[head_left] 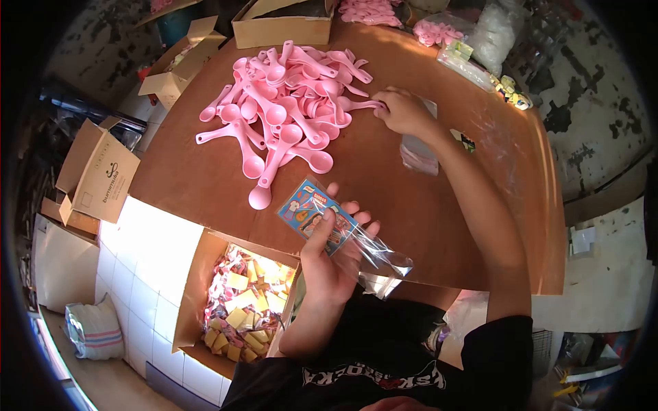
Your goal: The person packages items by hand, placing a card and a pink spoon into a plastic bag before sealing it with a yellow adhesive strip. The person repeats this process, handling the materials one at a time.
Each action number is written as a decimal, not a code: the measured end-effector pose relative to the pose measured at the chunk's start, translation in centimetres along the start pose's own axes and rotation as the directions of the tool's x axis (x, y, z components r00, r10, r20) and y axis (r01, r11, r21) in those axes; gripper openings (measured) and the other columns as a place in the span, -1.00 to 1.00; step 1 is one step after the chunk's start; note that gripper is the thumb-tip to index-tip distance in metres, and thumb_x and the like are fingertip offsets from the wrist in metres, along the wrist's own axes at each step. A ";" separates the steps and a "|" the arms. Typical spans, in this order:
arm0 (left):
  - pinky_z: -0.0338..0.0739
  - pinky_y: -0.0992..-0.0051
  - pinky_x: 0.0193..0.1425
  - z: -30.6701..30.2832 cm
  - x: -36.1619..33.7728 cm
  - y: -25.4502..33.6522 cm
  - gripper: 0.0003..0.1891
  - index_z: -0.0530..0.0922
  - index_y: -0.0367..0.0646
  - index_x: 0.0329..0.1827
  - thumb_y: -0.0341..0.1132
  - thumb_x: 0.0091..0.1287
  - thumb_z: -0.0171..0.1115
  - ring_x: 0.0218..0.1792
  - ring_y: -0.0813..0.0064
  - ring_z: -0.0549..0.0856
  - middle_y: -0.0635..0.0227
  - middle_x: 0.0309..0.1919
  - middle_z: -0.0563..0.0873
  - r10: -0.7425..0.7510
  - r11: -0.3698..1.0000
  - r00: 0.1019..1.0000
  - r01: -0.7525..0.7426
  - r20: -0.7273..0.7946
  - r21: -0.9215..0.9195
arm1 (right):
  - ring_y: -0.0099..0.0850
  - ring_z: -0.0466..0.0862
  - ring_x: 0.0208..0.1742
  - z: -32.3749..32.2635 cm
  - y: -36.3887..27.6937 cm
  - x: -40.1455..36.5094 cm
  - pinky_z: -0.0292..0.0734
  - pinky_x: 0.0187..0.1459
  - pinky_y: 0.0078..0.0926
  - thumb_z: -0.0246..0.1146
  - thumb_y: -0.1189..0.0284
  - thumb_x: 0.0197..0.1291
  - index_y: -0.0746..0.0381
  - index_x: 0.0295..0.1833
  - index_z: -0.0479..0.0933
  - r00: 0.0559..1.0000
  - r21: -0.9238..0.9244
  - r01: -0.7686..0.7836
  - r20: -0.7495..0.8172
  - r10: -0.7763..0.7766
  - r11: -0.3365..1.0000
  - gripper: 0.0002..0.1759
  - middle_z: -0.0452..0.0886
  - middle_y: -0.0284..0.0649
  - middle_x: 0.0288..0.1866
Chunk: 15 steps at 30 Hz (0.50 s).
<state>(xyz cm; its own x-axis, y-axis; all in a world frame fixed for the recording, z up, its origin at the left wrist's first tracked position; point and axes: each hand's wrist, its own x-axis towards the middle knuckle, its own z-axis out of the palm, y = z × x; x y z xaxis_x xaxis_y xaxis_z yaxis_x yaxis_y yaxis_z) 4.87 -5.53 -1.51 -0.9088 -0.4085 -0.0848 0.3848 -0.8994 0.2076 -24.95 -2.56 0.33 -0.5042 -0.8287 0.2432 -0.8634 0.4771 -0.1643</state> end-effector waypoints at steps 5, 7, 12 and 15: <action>0.49 0.18 0.13 0.0 0.8 0.4 -0.56 0.28 -0.07 0.30 -0.19 0.40 0.07 -0.05 0.34 0.62 0.27 -0.10 0.61 0.025 0.998 0.999 -0.026 -0.021 -0.063 | -0.15 0.63 -0.16 -2.5 -1.9 -5.4 0.51 -0.11 -0.29 0.27 0.43 0.09 0.26 -0.20 0.55 0.981 0.085 0.025 -0.193 -0.008 0.996 -0.82 0.63 -0.11 -0.32; 0.52 0.27 0.08 0.4 1.4 0.6 -0.59 0.39 -0.18 0.20 -0.15 0.39 0.10 -0.11 0.39 0.65 0.30 -0.13 0.64 0.017 0.993 0.999 -0.022 -0.046 -0.117 | -0.20 0.66 -0.26 -4.2 -3.7 -9.0 0.54 -0.25 -0.41 0.28 0.48 0.09 0.28 -0.22 0.54 0.953 0.223 -0.043 -0.284 0.107 0.974 -0.85 0.63 -0.11 -0.34; 0.46 0.25 0.17 0.2 2.7 1.1 -0.64 0.46 -0.11 0.06 -0.07 0.35 0.15 -0.04 0.38 0.61 0.33 -0.11 0.62 -0.016 0.978 0.999 0.009 -0.030 -0.207 | -0.34 0.62 -0.45 -9.1 -8.1 -18.6 0.55 -0.38 -0.48 0.32 0.67 0.00 0.31 -0.14 0.58 0.890 0.139 0.155 -0.448 -0.077 0.978 -0.75 0.61 -0.17 -0.28; 0.44 0.22 0.22 0.4 3.3 0.5 -0.63 0.45 -0.13 0.04 -0.07 0.34 0.18 0.00 0.36 0.59 0.28 -0.10 0.61 -0.023 0.975 0.994 -0.001 -0.106 -0.222 | -0.35 0.62 -0.44 -9.7 -9.0 -25.1 0.56 -0.45 -0.44 0.42 0.65 -0.12 0.25 -0.18 0.63 0.836 0.038 0.402 -0.423 -0.350 0.915 -0.70 0.57 -0.17 -0.29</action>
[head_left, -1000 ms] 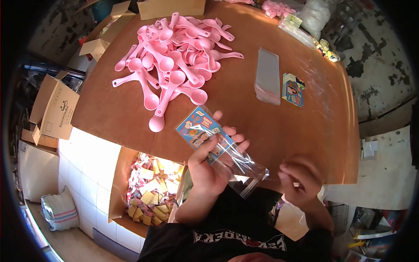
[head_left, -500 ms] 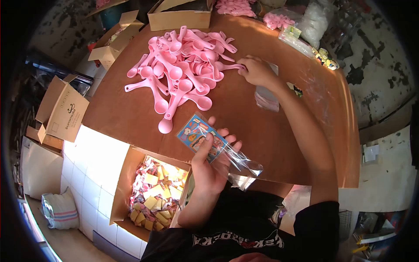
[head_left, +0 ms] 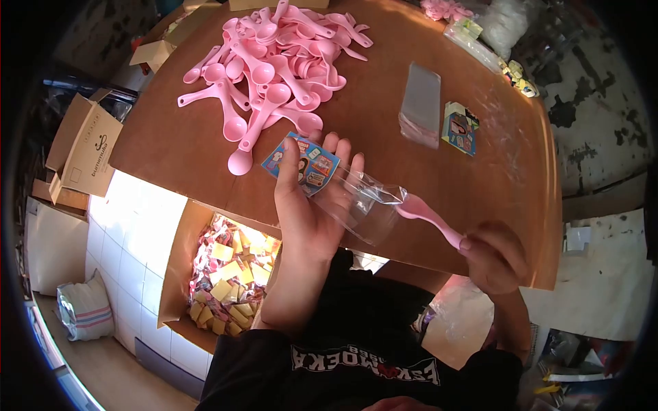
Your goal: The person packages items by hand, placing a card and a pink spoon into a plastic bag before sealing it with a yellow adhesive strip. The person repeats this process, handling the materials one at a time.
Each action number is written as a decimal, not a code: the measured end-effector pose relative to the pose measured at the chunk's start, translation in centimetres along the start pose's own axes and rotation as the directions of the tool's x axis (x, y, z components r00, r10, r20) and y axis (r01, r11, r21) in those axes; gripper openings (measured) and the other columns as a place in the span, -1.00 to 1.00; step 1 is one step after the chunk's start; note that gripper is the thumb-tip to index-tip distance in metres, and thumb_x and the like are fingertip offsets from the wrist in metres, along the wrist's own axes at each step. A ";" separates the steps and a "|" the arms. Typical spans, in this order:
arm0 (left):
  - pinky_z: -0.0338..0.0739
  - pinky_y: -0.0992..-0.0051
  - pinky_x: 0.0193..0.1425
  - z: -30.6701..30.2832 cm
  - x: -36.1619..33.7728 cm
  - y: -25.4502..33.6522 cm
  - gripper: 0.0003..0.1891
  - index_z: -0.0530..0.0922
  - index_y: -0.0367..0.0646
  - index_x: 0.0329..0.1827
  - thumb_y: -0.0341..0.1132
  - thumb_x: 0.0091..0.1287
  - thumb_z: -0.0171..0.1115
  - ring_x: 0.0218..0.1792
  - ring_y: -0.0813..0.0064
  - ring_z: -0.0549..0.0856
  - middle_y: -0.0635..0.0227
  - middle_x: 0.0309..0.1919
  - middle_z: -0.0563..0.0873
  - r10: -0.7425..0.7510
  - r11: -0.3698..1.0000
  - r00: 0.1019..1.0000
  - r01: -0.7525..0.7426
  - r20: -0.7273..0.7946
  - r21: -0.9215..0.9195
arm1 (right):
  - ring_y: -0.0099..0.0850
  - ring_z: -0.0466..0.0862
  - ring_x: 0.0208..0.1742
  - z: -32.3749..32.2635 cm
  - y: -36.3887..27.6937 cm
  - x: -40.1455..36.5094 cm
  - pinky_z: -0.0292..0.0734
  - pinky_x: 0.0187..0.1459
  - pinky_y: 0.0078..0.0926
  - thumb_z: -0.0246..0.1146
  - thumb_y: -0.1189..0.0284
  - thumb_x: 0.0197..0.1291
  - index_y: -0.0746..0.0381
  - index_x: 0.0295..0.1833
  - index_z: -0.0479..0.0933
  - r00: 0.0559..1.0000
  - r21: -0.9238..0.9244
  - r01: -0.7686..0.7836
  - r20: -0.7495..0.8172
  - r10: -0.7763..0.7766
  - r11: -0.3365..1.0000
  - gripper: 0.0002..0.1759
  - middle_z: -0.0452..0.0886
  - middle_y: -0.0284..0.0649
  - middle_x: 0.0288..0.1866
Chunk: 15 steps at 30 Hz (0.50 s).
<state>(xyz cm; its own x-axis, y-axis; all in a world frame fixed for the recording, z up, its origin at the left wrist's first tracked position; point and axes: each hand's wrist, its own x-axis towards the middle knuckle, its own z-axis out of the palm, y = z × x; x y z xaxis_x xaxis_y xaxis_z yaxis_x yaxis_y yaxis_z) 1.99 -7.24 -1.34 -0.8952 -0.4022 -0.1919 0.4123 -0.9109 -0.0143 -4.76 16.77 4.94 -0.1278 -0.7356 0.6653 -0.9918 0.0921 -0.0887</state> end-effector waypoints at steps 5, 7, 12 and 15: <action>0.38 0.15 0.27 0.2 -0.2 -1.8 -0.59 0.40 -0.14 0.07 -0.05 0.34 0.18 0.04 0.29 0.56 0.24 -0.08 0.59 -0.019 0.998 1.000 0.019 -0.011 0.058 | -0.39 0.63 -0.43 -0.9 -1.5 -0.5 0.60 -0.48 -0.51 0.46 0.58 -0.14 0.23 -0.20 0.65 0.987 0.056 0.151 0.055 -0.154 0.987 -0.71 0.53 -0.13 -0.22; 0.37 0.11 0.27 0.2 -0.3 -2.1 -0.58 0.38 -0.12 0.09 -0.03 0.34 0.17 0.05 0.28 0.56 0.24 -0.08 0.58 -0.028 0.997 1.000 0.028 0.008 0.073 | -0.40 0.63 -0.43 -0.8 -1.5 -0.6 0.61 -0.47 -0.51 0.46 0.57 -0.13 0.22 -0.19 0.65 0.981 0.010 0.193 0.022 -0.194 0.981 -0.71 0.54 -0.15 -0.22; 0.38 0.08 0.26 0.6 -1.2 -2.6 -0.58 0.36 -0.08 0.11 -0.03 0.34 0.16 0.04 0.27 0.56 0.21 -0.06 0.58 -0.020 0.990 1.000 0.018 0.017 0.137 | -0.45 0.63 -0.43 -0.5 -1.8 0.1 0.61 -0.47 -0.54 0.46 0.51 -0.11 0.14 -0.15 0.65 0.973 -0.129 0.229 0.047 -0.225 0.965 -0.68 0.53 -0.22 -0.22; 0.39 0.07 0.24 0.6 -1.4 -2.7 -0.57 0.34 -0.07 0.13 -0.02 0.35 0.15 0.03 0.27 0.57 0.19 -0.06 0.57 -0.024 0.990 0.999 0.018 0.039 0.143 | -0.47 0.63 -0.41 -0.1 -2.0 0.4 0.60 -0.47 -0.58 0.47 0.46 -0.10 0.09 -0.13 0.64 0.966 -0.108 0.254 0.078 -0.246 0.961 -0.67 0.54 -0.26 -0.23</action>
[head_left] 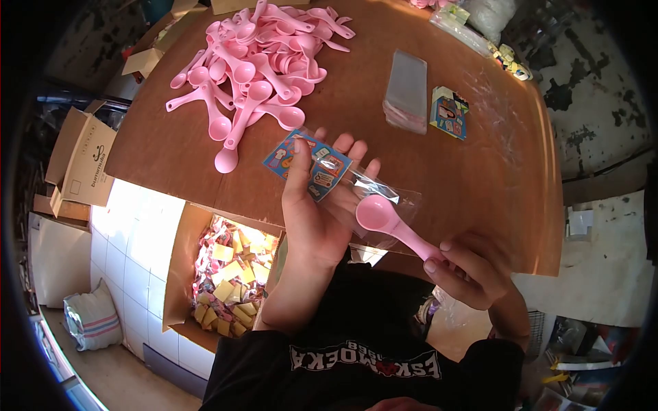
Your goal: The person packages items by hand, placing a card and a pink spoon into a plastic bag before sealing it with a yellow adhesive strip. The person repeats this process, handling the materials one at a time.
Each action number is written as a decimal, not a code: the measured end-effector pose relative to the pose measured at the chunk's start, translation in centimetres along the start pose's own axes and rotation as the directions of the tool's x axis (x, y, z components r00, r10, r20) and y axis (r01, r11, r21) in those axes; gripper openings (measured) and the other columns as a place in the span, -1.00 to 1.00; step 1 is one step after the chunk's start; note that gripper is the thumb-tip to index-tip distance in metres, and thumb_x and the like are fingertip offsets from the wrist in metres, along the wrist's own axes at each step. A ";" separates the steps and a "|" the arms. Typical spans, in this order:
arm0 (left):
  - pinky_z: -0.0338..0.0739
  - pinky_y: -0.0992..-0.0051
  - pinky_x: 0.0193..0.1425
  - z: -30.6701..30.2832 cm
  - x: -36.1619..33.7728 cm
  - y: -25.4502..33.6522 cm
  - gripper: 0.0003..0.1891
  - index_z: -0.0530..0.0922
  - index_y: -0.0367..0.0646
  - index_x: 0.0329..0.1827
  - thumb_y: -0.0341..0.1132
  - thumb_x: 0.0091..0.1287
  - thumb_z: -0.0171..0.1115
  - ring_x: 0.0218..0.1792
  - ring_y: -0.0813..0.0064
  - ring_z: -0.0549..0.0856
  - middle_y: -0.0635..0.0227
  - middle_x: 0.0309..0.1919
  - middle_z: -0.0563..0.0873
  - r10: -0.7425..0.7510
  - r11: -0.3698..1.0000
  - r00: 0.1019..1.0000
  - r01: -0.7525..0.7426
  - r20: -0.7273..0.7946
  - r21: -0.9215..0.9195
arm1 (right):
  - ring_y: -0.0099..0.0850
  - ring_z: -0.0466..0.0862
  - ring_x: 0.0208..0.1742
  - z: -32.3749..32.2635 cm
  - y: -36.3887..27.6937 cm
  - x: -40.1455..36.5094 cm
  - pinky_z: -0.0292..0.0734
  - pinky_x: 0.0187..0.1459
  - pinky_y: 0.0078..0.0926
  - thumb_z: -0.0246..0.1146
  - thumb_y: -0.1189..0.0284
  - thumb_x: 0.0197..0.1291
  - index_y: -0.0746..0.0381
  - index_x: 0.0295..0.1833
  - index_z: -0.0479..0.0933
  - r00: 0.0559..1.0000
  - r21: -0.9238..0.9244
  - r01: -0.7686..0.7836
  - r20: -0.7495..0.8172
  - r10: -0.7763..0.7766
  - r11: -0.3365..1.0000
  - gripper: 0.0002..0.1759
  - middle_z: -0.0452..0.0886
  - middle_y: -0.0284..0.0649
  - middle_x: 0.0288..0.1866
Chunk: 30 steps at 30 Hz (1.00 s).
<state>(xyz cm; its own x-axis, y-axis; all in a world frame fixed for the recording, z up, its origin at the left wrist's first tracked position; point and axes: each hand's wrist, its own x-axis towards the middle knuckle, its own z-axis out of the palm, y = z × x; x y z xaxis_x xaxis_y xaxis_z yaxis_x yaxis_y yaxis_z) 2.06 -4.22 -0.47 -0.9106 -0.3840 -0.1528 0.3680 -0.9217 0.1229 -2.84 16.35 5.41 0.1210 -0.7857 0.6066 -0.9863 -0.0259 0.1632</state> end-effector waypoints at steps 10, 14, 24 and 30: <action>0.44 0.13 0.20 0.3 -1.1 -1.3 -0.61 0.40 -0.13 0.09 -0.03 0.39 0.07 -0.01 0.29 0.59 0.22 -0.11 0.60 -0.079 0.997 0.997 0.079 0.005 0.012 | -0.43 0.59 -0.24 1.5 -0.7 -0.2 0.61 -0.31 -0.51 0.42 0.38 -0.02 0.00 -0.10 0.64 0.995 -0.261 -0.074 -0.088 0.053 0.962 -0.70 0.58 -0.31 -0.19; 0.45 0.11 0.20 0.5 -1.5 -2.1 -0.56 0.34 -0.09 0.16 0.00 0.38 0.08 0.01 0.28 0.59 0.23 -0.10 0.60 -0.142 0.986 0.990 0.144 -0.020 0.083 | -0.34 0.58 -0.04 2.2 -0.6 0.4 0.61 -0.13 -0.35 0.39 0.36 0.03 0.01 -0.12 0.64 0.989 -0.322 -0.098 -0.140 0.055 0.942 -0.76 0.63 -0.28 -0.16; 0.01 0.19 0.47 -0.7 -1.4 -2.3 -0.34 0.10 -0.15 0.41 0.07 0.39 -0.01 0.38 0.24 0.22 0.18 0.28 0.33 -0.080 0.993 0.997 0.078 0.019 0.091 | -0.40 0.67 -0.28 -1.7 2.2 1.5 0.58 -0.16 -0.52 0.37 0.75 -0.09 0.32 -0.15 0.53 0.727 0.240 -0.601 -0.233 0.646 0.762 -0.67 0.66 -0.15 -0.27; -0.03 0.23 0.49 0.8 -1.6 -2.4 -0.30 0.02 -0.21 0.46 -0.13 0.35 0.09 0.41 0.28 0.20 0.17 0.38 0.22 0.457 0.642 0.809 -0.587 0.369 0.493 | -0.59 0.65 -0.28 -3.9 9.1 6.6 0.55 -0.22 -0.69 0.31 0.70 0.05 0.38 -0.04 0.51 0.502 0.484 -0.795 0.188 0.844 0.365 -0.69 0.66 -0.25 -0.32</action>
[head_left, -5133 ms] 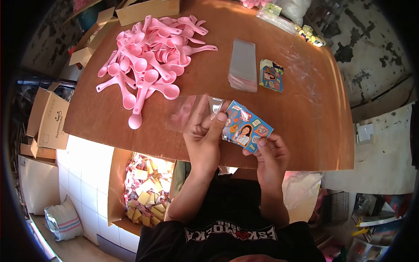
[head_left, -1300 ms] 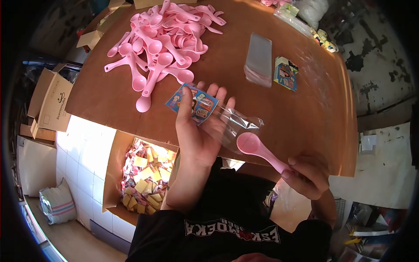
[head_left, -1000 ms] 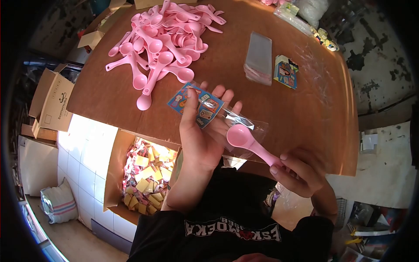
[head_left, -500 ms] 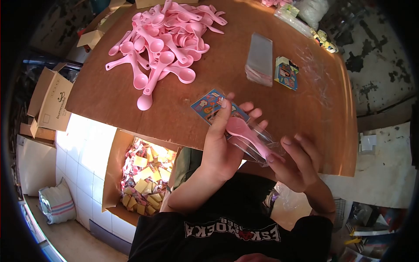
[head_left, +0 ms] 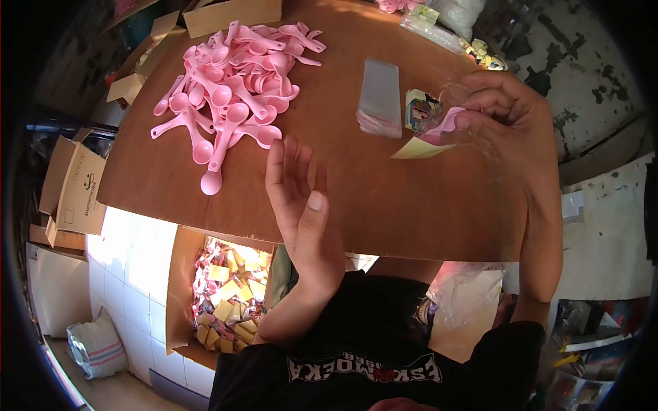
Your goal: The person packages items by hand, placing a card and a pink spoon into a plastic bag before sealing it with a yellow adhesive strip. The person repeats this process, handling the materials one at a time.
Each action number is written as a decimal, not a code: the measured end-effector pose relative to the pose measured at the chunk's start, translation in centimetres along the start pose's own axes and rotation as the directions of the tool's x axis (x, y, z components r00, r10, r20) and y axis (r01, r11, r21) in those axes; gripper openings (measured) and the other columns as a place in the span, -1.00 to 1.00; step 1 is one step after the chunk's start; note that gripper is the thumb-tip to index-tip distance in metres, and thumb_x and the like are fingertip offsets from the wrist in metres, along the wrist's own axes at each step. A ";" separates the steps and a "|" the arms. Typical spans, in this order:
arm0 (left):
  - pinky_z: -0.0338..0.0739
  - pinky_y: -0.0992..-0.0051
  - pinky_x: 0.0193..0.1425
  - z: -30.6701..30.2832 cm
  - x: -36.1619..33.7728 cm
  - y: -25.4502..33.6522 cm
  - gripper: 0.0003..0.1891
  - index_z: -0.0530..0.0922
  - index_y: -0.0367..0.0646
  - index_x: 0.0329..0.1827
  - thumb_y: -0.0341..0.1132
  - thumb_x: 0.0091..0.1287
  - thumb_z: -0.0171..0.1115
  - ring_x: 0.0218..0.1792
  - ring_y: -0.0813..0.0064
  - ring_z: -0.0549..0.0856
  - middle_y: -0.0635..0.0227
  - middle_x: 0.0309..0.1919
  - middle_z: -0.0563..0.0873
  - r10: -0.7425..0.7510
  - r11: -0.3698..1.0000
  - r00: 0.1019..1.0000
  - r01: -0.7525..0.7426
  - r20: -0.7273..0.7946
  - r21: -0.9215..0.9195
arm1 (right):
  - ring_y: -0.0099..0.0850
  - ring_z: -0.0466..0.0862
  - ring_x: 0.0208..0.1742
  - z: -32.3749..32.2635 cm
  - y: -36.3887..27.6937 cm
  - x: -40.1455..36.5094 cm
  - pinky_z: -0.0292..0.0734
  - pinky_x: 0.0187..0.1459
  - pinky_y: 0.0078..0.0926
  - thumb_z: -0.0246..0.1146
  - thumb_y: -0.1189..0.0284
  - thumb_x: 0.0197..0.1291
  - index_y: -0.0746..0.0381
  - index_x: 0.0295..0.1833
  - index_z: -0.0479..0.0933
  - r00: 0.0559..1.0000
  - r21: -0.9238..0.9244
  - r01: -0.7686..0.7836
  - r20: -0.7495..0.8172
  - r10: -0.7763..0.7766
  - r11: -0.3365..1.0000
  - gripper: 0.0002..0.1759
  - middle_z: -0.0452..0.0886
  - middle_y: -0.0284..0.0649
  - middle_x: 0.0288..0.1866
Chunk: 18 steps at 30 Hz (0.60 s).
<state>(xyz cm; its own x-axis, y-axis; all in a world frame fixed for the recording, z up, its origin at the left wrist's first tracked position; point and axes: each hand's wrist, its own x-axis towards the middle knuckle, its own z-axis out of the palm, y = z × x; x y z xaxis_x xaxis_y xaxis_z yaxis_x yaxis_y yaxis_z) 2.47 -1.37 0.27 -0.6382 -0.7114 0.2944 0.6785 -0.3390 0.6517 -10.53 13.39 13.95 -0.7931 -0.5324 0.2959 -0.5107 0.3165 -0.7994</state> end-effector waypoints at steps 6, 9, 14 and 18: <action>0.14 0.31 0.41 1.0 2.8 0.0 -0.36 0.19 -0.30 0.37 -0.35 0.26 0.25 0.34 0.27 0.33 0.08 0.31 0.32 -0.065 0.947 0.909 -0.074 0.411 0.312 | -0.66 0.62 -0.31 0.6 -1.1 0.0 0.48 -0.26 -0.73 0.30 0.60 0.10 0.34 0.01 0.53 0.965 0.010 -0.004 0.264 0.002 1.000 -0.68 0.67 -0.29 -0.36; 0.41 0.45 0.21 2.6 3.3 0.2 -0.51 0.37 -0.35 0.22 -0.39 0.26 0.28 0.12 0.35 0.56 0.11 0.08 0.55 -0.053 0.967 0.893 -0.065 0.447 0.245 | -0.63 0.61 -0.31 1.0 -1.6 -0.9 0.50 -0.24 -0.70 0.29 0.60 0.12 0.37 0.07 0.48 0.956 -0.011 0.030 0.291 -0.026 0.999 -0.64 0.65 -0.30 -0.31; 0.52 0.68 -0.27 2.8 3.1 0.4 -0.81 0.60 -0.35 -0.06 -0.45 0.32 0.19 -0.36 0.69 0.65 0.31 -0.39 0.73 -0.234 0.947 0.878 0.110 0.417 0.301 | -0.57 0.62 -0.27 2.2 -0.8 -2.4 0.47 -0.27 -0.67 0.32 0.55 0.07 0.25 -0.08 0.58 0.994 -0.034 0.110 0.015 -0.110 0.993 -0.75 0.65 -0.28 -0.30; 0.48 0.71 -0.38 2.7 2.2 0.8 -0.82 0.62 -0.33 -0.08 -0.48 0.30 0.17 -0.43 0.75 0.61 0.33 -0.44 0.72 -0.186 0.885 0.893 -0.029 0.410 0.465 | -0.35 0.60 -0.27 2.1 -0.6 -3.6 0.50 -0.23 -0.53 0.40 0.62 -0.16 0.28 -0.33 0.63 0.831 -0.451 0.535 0.129 -0.540 0.715 -0.81 0.60 -0.24 -0.26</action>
<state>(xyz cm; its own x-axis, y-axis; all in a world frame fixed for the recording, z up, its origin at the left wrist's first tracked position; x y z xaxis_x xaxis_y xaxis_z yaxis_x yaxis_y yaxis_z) 0.61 -1.55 3.33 -0.8454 -0.3195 0.4281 0.4496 0.0073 0.8932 -6.62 13.47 12.28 -0.3406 -0.7150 0.6105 -0.9387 0.2955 -0.1775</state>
